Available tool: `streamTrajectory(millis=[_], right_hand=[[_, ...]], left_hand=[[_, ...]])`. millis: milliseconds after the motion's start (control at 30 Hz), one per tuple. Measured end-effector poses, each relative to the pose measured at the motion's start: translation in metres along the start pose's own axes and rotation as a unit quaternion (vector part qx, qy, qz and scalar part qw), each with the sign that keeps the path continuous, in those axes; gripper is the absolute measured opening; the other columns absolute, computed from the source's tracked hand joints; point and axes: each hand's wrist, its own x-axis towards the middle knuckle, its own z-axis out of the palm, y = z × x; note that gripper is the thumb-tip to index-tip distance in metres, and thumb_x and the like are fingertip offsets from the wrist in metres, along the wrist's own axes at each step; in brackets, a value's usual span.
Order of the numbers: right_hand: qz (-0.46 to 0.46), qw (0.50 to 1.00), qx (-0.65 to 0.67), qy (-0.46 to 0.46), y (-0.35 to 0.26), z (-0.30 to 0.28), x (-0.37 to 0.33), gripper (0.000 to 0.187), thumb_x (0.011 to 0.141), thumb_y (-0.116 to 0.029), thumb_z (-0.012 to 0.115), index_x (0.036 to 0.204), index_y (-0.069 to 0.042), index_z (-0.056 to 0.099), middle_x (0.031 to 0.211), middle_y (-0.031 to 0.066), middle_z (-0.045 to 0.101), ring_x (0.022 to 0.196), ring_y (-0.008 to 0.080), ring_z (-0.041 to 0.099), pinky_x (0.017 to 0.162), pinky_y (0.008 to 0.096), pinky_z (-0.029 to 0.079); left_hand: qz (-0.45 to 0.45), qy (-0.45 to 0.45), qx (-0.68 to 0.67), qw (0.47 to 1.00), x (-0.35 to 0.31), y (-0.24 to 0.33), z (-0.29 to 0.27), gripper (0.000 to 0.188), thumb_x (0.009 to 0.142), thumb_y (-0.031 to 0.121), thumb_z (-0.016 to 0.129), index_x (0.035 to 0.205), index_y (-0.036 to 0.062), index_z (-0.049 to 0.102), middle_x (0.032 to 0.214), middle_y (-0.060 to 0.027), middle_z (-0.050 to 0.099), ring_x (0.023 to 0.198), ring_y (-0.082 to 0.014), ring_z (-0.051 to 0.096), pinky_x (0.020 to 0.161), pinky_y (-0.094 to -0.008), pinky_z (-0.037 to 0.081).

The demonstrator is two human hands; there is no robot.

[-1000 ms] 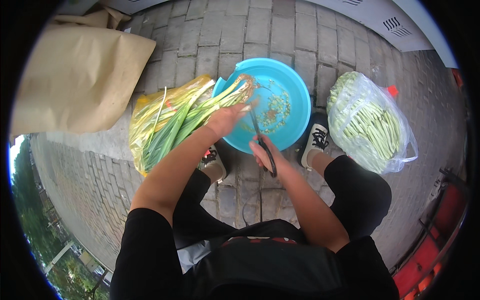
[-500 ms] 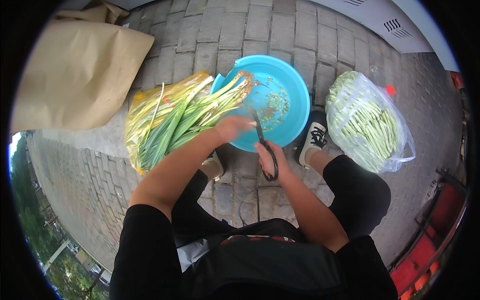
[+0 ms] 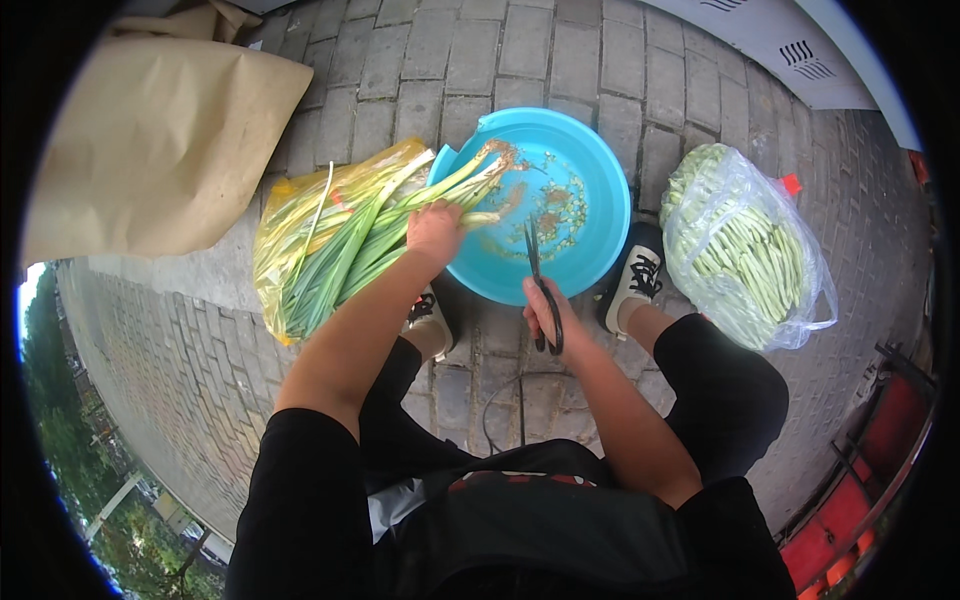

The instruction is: The person unties a plastic bag of green onions, uses scissors to trim the root ends over a blue basin, and places the trimmed onions on a red paper bag. The person also handles a second bag of green onions and continues trimming.

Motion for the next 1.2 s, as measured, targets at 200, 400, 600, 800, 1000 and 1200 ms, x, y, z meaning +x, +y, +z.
streamTrajectory(millis=[200, 400, 600, 800, 1000, 1200], right_hand=[[-0.015, 0.998, 0.005, -0.063, -0.009, 0.016, -0.003, 0.067, 0.085, -0.057, 0.051, 0.124, -0.003, 0.042, 0.066, -0.0002, 0.045, 0.051, 0.008, 0.043, 0.045, 0.0232, 0.035], [0.008, 0.998, 0.044, -0.052, -0.011, 0.019, -0.006, 0.062, 0.086, -0.054, 0.051, 0.121, -0.003, 0.045, 0.067, 0.0003, 0.046, 0.05, 0.0076, 0.042, 0.044, 0.0231, 0.035], [0.027, 0.998, 0.055, -0.018, -0.019, 0.02, -0.009, 0.047, 0.087, -0.05, 0.053, 0.097, -0.004, 0.05, 0.06, 0.0007, 0.044, 0.046, 0.0085, 0.041, 0.042, 0.0246, 0.034], [0.029, 0.993, 0.079, 0.08, 0.004, 0.01, 0.003, 0.053, 0.085, -0.053, 0.054, 0.106, -0.004, 0.049, 0.056, -0.0006, 0.041, 0.04, 0.0097, 0.039, 0.037, 0.0253, 0.033], [0.044, 0.997, 0.049, 0.03, 0.014, -0.007, 0.014, 0.067, 0.084, -0.059, 0.052, 0.12, -0.003, 0.04, 0.062, -0.0002, 0.041, 0.045, 0.0103, 0.039, 0.042, 0.0267, 0.035], [0.083, 0.996, 0.03, -0.004, 0.016, -0.015, 0.011, 0.07, 0.083, -0.059, 0.054, 0.123, -0.004, 0.037, 0.063, -0.0012, 0.04, 0.047, 0.0095, 0.037, 0.043, 0.025, 0.032]], left_hand=[[-0.104, -0.098, -0.42, 0.896, 0.003, -0.024, -0.007, 0.03, 0.079, 0.019, 0.069, 0.102, 0.0005, 0.062, 0.079, -0.0046, 0.063, 0.069, -0.0109, 0.054, 0.064, -0.0268, 0.045], [-0.133, -0.121, -0.455, 0.872, -0.004, 0.011, -0.024, 0.015, 0.08, 0.019, 0.069, 0.082, 0.0044, 0.065, 0.066, 0.001, 0.056, 0.059, -0.0058, 0.046, 0.054, -0.0235, 0.039], [-0.096, -0.14, -0.424, 0.889, -0.006, 0.006, -0.016, 0.02, 0.081, 0.022, 0.068, 0.08, 0.0031, 0.061, 0.069, -0.0007, 0.057, 0.063, -0.008, 0.049, 0.058, -0.0247, 0.041], [0.065, -0.005, -0.135, 0.989, 0.001, 0.011, 0.003, 0.022, 0.077, 0.021, 0.061, 0.089, 0.0025, 0.061, 0.091, -0.0109, 0.063, 0.098, -0.0297, 0.056, 0.084, -0.0404, 0.044], [0.096, -0.045, 0.018, 0.994, 0.012, 0.013, 0.012, 0.023, 0.077, 0.016, 0.058, 0.096, 0.0036, 0.055, 0.093, -0.0122, 0.062, 0.109, -0.0323, 0.049, 0.089, -0.0433, 0.041], [0.04, -0.16, -0.111, 0.98, 0.006, 0.013, -0.001, 0.022, 0.078, 0.012, 0.06, 0.099, 0.004, 0.058, 0.09, -0.0105, 0.063, 0.089, -0.0268, 0.059, 0.08, -0.0364, 0.047]])
